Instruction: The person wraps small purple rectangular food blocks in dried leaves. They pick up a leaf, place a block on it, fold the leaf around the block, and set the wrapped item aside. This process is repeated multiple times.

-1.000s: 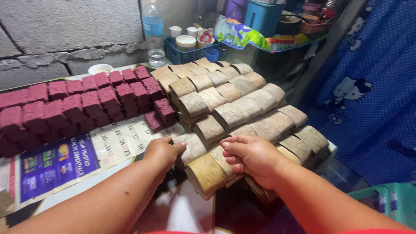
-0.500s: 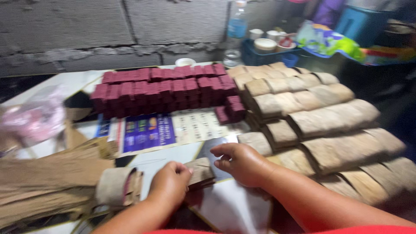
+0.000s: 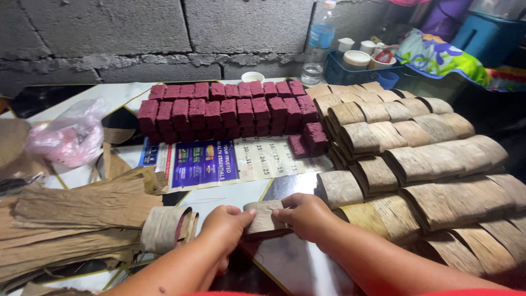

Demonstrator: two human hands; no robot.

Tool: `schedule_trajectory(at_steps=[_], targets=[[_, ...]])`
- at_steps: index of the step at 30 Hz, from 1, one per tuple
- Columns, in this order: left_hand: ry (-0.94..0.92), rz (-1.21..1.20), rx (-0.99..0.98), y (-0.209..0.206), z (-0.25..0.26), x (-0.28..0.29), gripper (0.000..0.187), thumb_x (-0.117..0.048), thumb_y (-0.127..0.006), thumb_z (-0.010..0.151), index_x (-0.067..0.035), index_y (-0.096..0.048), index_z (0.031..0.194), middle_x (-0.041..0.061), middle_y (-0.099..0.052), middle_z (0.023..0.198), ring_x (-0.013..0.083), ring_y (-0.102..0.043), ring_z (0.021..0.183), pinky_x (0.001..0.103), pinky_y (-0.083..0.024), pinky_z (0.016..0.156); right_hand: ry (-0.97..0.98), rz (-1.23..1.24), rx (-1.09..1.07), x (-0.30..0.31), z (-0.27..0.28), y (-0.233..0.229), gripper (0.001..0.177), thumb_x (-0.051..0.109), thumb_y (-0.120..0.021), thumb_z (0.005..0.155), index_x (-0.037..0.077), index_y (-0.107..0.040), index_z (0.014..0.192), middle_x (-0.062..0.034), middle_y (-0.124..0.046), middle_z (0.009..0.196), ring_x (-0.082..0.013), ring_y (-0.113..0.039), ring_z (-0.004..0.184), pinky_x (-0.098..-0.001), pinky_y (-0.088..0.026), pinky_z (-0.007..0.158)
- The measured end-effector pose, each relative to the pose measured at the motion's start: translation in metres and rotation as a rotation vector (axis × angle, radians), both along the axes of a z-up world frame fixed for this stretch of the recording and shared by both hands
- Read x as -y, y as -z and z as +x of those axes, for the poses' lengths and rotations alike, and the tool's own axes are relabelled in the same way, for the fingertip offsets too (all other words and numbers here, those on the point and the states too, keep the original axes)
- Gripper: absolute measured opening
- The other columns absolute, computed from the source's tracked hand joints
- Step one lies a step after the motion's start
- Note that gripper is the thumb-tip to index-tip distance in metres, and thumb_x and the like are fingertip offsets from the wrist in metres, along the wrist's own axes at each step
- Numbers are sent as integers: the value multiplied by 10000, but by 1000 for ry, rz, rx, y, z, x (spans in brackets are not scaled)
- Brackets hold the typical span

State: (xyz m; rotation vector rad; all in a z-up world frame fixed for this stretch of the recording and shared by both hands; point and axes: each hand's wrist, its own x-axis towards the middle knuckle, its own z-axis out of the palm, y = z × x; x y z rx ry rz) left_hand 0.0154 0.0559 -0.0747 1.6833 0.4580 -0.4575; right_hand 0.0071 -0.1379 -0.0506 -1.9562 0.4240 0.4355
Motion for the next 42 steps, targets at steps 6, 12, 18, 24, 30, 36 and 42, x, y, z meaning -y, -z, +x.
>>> schedule_trajectory(at_steps=[6, 12, 18, 24, 30, 36, 42], targets=[[19, -443, -35, -40, 15, 10, 375, -216, -753, 861, -67, -642, 1187, 87, -717, 985, 216, -658, 884, 360, -564, 768, 258, 331, 13, 13, -11, -25, 492, 219, -805, 843, 67, -636, 1279, -34, -737, 973, -97, -619, 773, -248, -514, 619], [232, -602, -60, -66, 27, 51, 249, -233, -716, 901, -111, -663, 1112, -1, -686, 922, 131, -633, 845, 303, -549, 744, 281, 707, -41, 69, -36, -50, 215, 249, -761, 927, 76, -659, 1006, 13, -592, 732, -98, -537, 611, -229, -466, 521], [458, -638, -22, -69, 18, 124, 364, -216, -735, 878, -57, -633, 1189, 66, -731, 1010, 185, -682, 920, 319, -563, 796, 470, 836, 99, 115, -83, -57, 165, 208, -676, 901, 68, -685, 988, -3, -710, 808, -79, -619, 678, -218, -472, 561], [711, -129, 373, -64, 1, 173, 626, -194, -812, 789, -85, -558, 1350, 74, -652, 1285, 217, -666, 1160, 352, -543, 970, 838, 716, 88, 144, -113, -37, 235, 300, -737, 929, 89, -663, 856, -7, -624, 724, -131, -551, 624, -249, -468, 568], [1046, 273, 1028, -56, -14, 189, 580, -235, -780, 784, -95, -616, 1322, 128, -579, 1413, 330, -538, 1328, 456, -461, 1084, 978, 701, 169, 160, -116, -7, 172, 248, -738, 936, 107, -670, 864, 12, -621, 741, -125, -555, 665, -273, -480, 585], [1214, 498, 1050, -57, -30, 191, 654, -334, -776, 820, -175, -546, 1411, 129, -402, 1553, 344, -336, 1457, 655, -318, 1096, 983, 684, 210, 170, -107, 13, 140, 190, -659, 959, 58, -700, 933, -39, -691, 840, -159, -620, 750, -294, -521, 670], [1347, 587, 1035, -65, -25, 190, 730, -379, -763, 851, -186, -440, 1477, 144, -289, 1617, 400, -266, 1486, 663, -305, 1106, 953, 659, 228, 173, -99, 19, 174, 205, -660, 973, 40, -694, 931, -58, -678, 852, -177, -602, 746, -311, -526, 684]])
